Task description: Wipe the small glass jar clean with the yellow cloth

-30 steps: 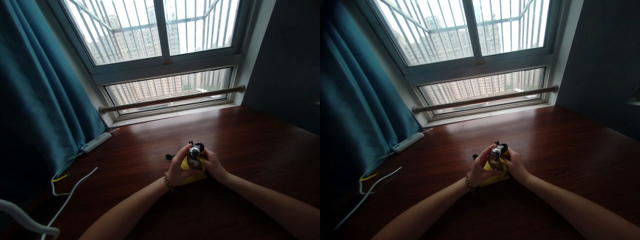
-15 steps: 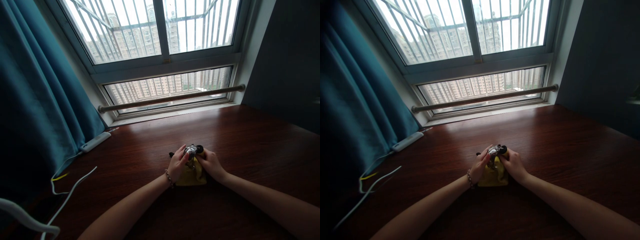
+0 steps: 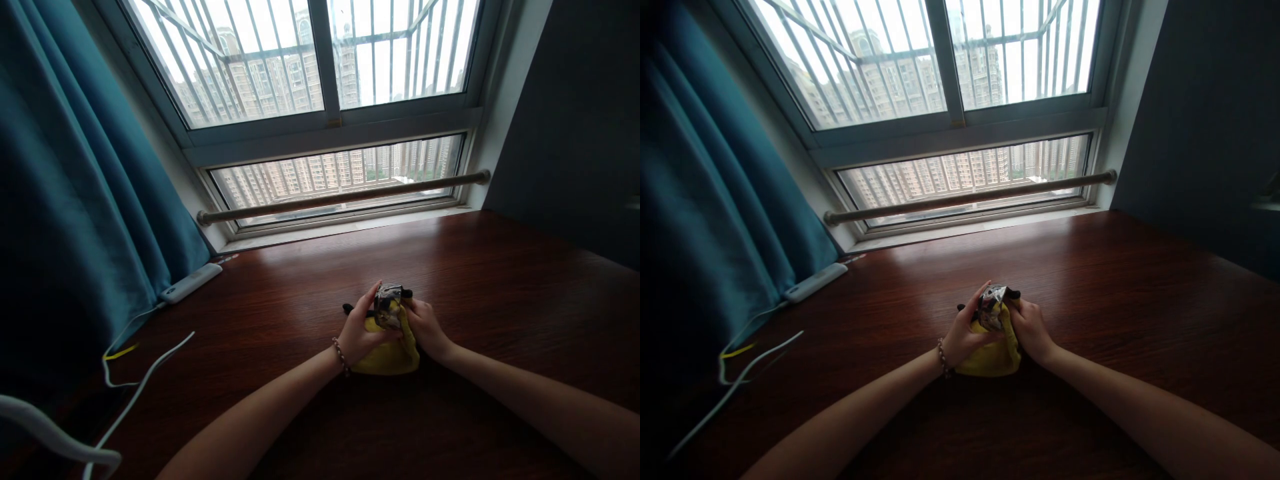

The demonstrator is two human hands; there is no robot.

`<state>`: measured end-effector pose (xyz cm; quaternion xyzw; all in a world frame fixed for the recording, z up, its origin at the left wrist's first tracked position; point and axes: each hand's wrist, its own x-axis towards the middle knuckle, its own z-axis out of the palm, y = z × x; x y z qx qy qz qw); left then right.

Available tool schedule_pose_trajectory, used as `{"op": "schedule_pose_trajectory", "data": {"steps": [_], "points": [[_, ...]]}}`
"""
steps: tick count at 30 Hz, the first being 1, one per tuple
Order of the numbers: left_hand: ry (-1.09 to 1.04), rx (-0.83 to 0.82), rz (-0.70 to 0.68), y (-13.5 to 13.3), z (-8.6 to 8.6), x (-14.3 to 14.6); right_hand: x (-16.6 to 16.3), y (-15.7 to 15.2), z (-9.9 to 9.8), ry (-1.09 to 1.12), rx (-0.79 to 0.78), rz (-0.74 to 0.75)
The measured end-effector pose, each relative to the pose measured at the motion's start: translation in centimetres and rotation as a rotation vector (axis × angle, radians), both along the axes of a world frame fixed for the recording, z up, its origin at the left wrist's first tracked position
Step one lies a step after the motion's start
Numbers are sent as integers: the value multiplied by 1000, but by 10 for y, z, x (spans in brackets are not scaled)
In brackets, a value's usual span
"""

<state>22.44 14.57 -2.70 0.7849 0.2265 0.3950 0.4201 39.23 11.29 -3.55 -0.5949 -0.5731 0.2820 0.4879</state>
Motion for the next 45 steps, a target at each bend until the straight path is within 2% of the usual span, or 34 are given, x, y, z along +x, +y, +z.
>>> {"op": "schedule_pose_trajectory", "data": {"steps": [4, 8, 11, 16, 21, 27, 32, 35, 41, 45], "points": [[31, 65, 38, 5, 2, -4, 1, -1, 1, 15, -3, 74], [65, 28, 17, 8, 3, -7, 0, -4, 3, -2, 20, 111], [77, 17, 11, 9, 2, -6, -1, -3, 3, -31, 22, 97], [112, 97, -17, 5, -5, 1, 1, 0, -1, -35, -17, 15], [21, -10, 3, -3, -3, 2, 1, 0, -1, 10, -53, 23], [-43, -67, -82, -1, 2, -3, 2, -2, -1, 49, -48, 53], [97, -14, 28, 7, 4, -8, 1, -4, 2, 31, -12, 106], [133, -10, 27, 10, 2, -8, 0, -4, 3, 5, -24, 85], [130, 9, 15, 8, -7, -3, 1, 0, 2, 3, -64, 43], [74, -28, 28, 2, -3, -2, 1, 1, 0, 54, -96, 37]]}}
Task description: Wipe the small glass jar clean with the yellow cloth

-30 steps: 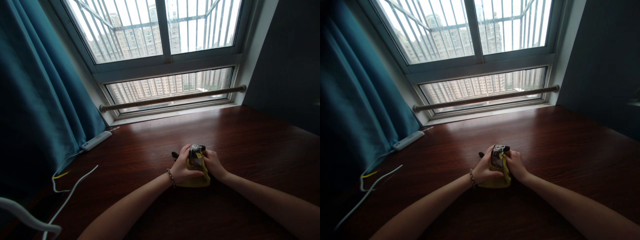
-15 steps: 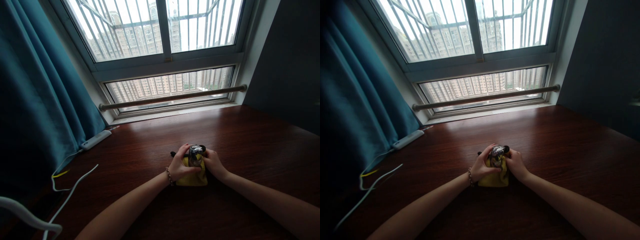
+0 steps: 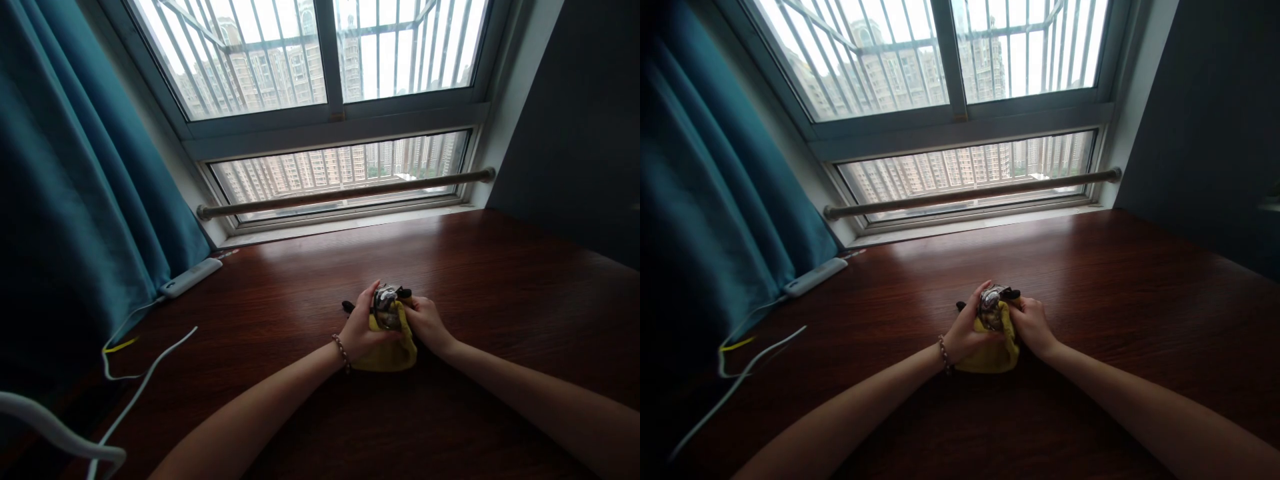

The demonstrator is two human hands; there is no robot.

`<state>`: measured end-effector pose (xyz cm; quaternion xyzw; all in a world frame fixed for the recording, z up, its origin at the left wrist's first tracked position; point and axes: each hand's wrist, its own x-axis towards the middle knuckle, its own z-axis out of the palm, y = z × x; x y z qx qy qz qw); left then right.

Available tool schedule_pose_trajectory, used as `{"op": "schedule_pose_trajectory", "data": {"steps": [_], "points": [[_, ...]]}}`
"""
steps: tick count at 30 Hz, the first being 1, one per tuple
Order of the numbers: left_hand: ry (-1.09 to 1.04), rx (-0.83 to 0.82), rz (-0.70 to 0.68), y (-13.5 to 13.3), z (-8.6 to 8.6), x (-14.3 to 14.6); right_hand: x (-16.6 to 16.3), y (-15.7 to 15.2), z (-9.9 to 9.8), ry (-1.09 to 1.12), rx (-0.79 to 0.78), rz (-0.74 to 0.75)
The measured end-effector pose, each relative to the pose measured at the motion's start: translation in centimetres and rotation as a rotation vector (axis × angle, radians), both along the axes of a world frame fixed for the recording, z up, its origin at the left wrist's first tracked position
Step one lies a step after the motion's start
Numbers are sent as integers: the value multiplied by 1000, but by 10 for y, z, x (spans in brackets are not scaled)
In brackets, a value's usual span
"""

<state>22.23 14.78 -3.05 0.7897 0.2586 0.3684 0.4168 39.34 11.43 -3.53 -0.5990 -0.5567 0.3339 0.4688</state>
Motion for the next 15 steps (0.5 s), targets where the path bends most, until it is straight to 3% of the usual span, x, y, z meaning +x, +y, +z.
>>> {"op": "schedule_pose_trajectory", "data": {"steps": [5, 10, 15], "points": [[-85, -116, -24, 2, 4, -2, 0, -2, -3, 39, -3, -3], [-203, -346, -18, 9, -1, 1, -1, -4, -2, 35, 6, 16], [-170, -362, 5, 14, -4, 3, -2, -5, 2, -65, 74, 125]]}}
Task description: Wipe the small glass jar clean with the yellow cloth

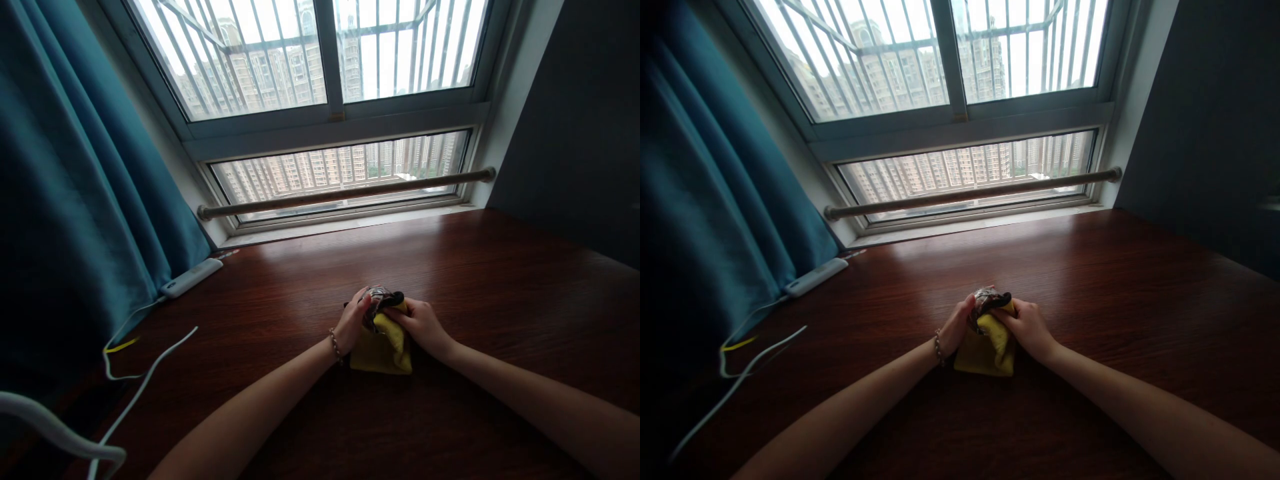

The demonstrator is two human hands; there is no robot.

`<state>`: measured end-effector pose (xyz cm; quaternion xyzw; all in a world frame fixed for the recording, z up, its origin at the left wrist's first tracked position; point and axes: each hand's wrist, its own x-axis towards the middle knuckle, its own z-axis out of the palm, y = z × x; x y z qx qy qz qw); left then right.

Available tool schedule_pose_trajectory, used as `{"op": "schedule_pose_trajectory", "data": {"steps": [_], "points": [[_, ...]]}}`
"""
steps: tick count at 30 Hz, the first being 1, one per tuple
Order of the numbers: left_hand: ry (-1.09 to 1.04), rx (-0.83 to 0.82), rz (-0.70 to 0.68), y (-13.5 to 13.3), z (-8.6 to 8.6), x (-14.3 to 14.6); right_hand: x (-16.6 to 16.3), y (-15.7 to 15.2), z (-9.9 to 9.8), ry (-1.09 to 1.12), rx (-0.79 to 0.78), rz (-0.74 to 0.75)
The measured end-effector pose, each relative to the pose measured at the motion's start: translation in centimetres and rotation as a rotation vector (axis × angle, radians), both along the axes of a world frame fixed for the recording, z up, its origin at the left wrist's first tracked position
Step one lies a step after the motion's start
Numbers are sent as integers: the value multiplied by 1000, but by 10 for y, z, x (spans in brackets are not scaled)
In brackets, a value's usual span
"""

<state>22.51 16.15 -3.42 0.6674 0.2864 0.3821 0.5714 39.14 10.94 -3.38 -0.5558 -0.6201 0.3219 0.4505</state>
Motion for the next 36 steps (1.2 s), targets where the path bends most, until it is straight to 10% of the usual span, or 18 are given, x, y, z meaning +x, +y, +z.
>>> {"op": "schedule_pose_trajectory", "data": {"steps": [14, 36], "points": [[233, 453, -52, -9, 16, -1, 1, 4, 0, 11, -99, -149], [129, 522, -144, 1, 3, -2, 1, 4, -6, 10, -36, -128]]}}
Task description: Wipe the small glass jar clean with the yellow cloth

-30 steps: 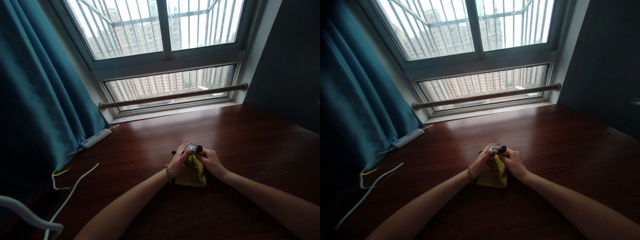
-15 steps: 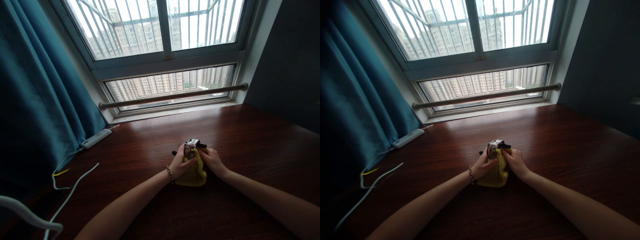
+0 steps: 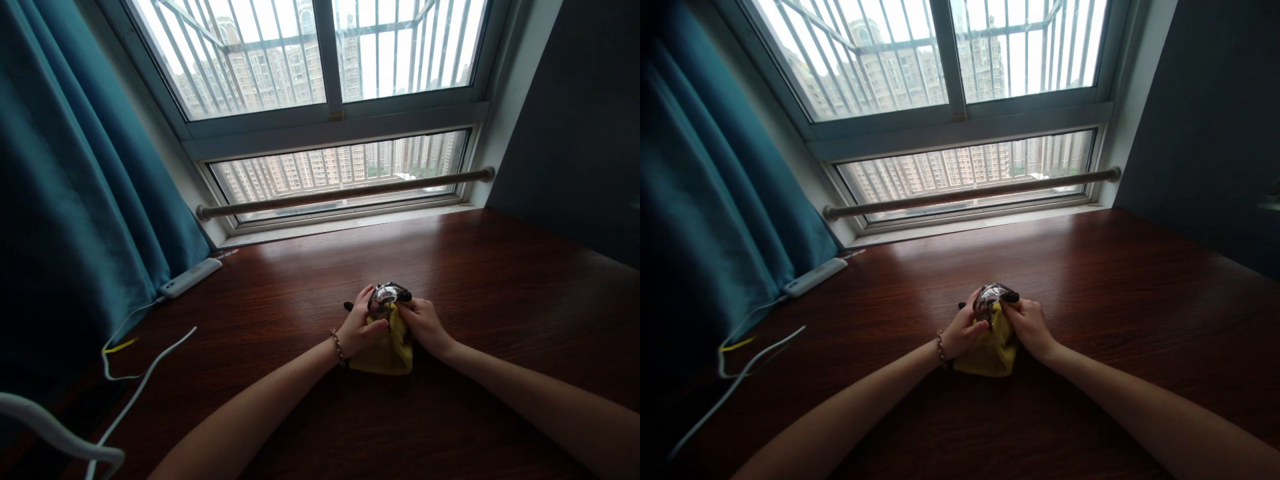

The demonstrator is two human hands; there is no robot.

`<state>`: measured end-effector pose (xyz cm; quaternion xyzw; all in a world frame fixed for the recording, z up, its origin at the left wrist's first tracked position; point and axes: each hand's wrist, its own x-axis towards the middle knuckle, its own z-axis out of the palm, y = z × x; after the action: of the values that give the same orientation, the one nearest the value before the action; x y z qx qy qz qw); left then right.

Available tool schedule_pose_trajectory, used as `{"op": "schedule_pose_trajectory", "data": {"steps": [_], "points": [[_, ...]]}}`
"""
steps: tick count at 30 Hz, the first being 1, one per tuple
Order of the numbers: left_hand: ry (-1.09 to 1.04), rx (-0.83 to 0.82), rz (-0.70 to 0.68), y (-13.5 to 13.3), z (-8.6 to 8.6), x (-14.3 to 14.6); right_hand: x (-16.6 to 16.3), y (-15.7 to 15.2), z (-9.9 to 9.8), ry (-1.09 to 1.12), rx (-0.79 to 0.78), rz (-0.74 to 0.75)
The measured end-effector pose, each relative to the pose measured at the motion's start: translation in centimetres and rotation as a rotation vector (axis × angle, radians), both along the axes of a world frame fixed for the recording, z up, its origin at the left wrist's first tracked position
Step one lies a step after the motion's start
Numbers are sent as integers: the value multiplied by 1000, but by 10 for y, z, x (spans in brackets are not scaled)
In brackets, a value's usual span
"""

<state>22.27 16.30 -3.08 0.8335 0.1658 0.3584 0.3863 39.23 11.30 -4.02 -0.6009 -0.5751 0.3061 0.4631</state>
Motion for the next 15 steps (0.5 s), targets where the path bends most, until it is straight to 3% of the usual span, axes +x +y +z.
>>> {"op": "schedule_pose_trajectory", "data": {"steps": [11, 15], "points": [[-84, -238, 120, -3, 0, -2, 0, -5, 3, -34, 54, 83], [-87, -222, 152, -6, 3, -3, -3, -8, 9, -45, 90, 103]]}}
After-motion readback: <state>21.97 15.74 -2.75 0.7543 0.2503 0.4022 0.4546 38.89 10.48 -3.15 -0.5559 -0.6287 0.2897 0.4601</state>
